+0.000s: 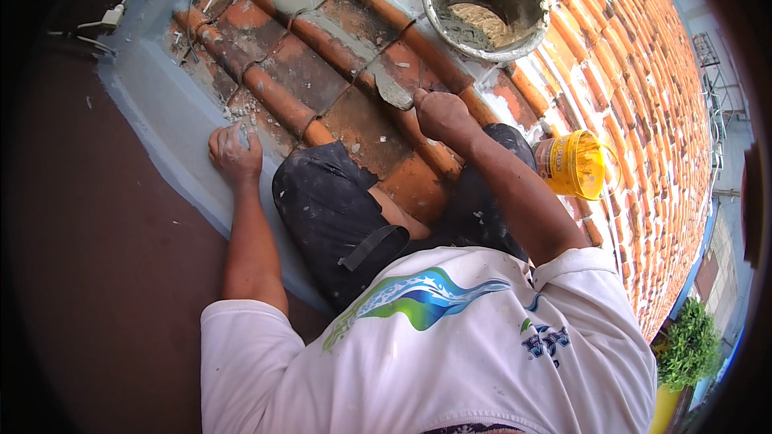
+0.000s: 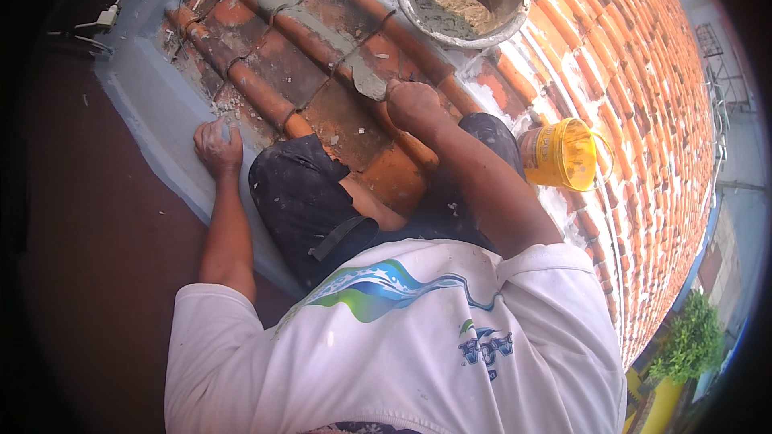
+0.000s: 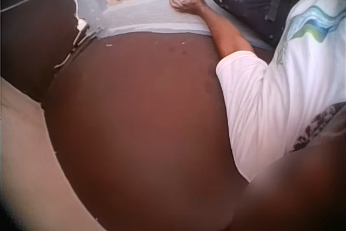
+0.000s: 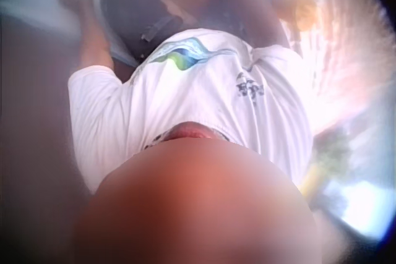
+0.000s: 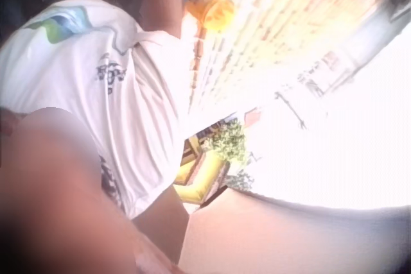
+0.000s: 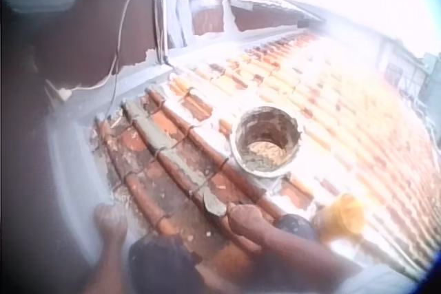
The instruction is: The person scoops mortar from a bucket with a trowel and spreads it between rows of terracotta roof tiles. They repeatedly smooth the mortar along the tile ridges and gaps while kneeling on the roof.
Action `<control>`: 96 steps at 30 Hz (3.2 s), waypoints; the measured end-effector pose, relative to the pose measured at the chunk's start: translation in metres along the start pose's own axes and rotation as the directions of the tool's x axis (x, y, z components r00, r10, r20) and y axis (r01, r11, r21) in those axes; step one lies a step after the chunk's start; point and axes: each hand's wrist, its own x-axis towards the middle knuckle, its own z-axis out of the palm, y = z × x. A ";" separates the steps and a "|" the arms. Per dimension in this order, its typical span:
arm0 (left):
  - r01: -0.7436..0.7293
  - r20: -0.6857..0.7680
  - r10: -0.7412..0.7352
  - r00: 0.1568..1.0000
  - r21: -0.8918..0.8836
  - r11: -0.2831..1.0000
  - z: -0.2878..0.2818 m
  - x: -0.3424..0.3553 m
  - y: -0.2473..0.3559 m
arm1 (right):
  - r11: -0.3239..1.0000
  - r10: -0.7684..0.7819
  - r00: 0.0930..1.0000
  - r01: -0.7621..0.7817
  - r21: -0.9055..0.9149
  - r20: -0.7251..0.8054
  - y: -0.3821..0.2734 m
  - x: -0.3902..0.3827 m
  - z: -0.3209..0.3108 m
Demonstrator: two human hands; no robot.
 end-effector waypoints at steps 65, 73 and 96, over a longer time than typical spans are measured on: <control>-0.046 0.002 0.046 0.999 -0.053 0.998 0.004 -0.001 -0.005 | 0.957 -0.043 0.982 -0.013 0.291 0.186 0.068 -0.043 0.015; -0.041 0.014 0.041 0.999 -0.019 0.999 0.002 -0.001 -0.002 | 0.925 -0.221 0.969 0.172 0.339 0.110 0.045 0.009 -0.016; -0.049 -0.014 0.049 0.999 -0.016 0.999 0.002 0.000 -0.003 | 0.996 -0.071 0.996 0.068 -0.049 -0.056 0.008 -0.008 -0.016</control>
